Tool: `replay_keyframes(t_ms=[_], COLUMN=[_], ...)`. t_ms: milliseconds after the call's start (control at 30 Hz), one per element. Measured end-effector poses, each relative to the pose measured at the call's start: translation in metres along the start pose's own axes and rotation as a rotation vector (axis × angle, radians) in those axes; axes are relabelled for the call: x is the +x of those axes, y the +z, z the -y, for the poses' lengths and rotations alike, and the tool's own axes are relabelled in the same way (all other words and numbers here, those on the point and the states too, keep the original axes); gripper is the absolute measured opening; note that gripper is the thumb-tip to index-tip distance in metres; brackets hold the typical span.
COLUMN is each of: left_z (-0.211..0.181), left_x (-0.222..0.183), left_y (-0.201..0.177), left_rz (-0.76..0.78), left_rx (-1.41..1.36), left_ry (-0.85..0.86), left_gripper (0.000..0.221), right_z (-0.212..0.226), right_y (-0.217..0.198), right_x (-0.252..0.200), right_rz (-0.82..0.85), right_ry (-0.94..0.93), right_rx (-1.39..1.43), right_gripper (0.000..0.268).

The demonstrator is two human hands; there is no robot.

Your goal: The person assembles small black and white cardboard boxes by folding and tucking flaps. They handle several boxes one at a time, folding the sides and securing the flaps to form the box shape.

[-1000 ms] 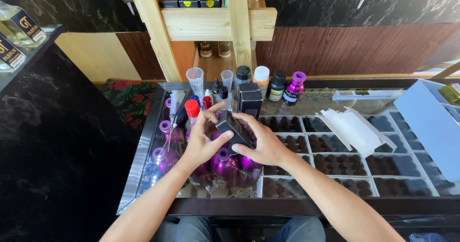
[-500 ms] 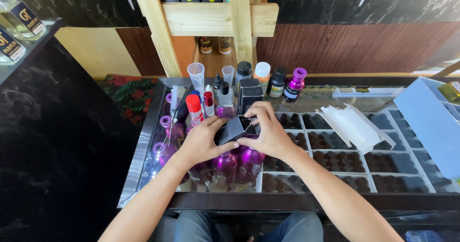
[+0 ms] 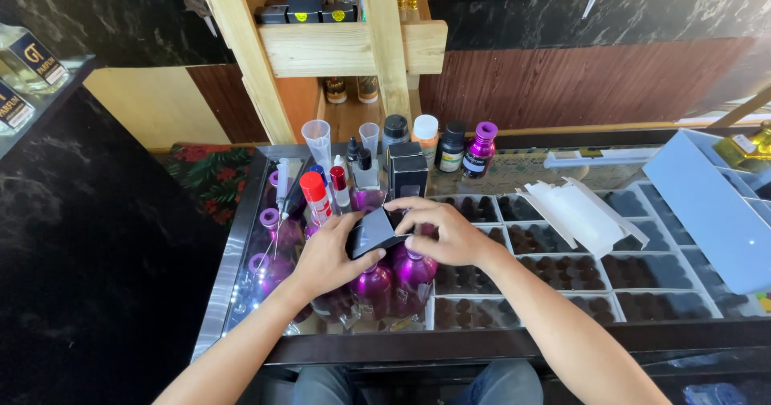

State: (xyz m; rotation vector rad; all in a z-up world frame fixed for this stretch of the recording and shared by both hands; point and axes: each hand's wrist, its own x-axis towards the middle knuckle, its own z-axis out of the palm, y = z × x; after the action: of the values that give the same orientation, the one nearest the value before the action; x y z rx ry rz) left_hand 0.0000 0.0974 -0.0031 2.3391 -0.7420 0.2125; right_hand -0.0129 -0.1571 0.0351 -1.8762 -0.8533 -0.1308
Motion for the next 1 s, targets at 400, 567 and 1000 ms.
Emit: replay_keyframes(t_ms=[400, 567, 1000], left_z=[0.016, 0.018, 0.002], left_x=[-0.006, -0.005, -0.010], left_y=[-0.004, -0.002, -0.022], left_rz=[0.019, 0.013, 0.058], left_rx=[-0.096, -0.054, 0.230], left_ry=[-0.083, -0.044, 0.038], left_gripper=[0.074, 0.076, 0.068], right_z=[-0.005, -0.006, -0.037], right_y=[0.003, 0.018, 0.043], right_x=[-0.003, -0.003, 0.009], right_rz=[0.094, 0.065, -0.239], right_ry=[0.151, 0.215, 0.416], right_rx=[0.307, 0.292, 0.152], right_gripper=[0.019, 0.019, 0.030])
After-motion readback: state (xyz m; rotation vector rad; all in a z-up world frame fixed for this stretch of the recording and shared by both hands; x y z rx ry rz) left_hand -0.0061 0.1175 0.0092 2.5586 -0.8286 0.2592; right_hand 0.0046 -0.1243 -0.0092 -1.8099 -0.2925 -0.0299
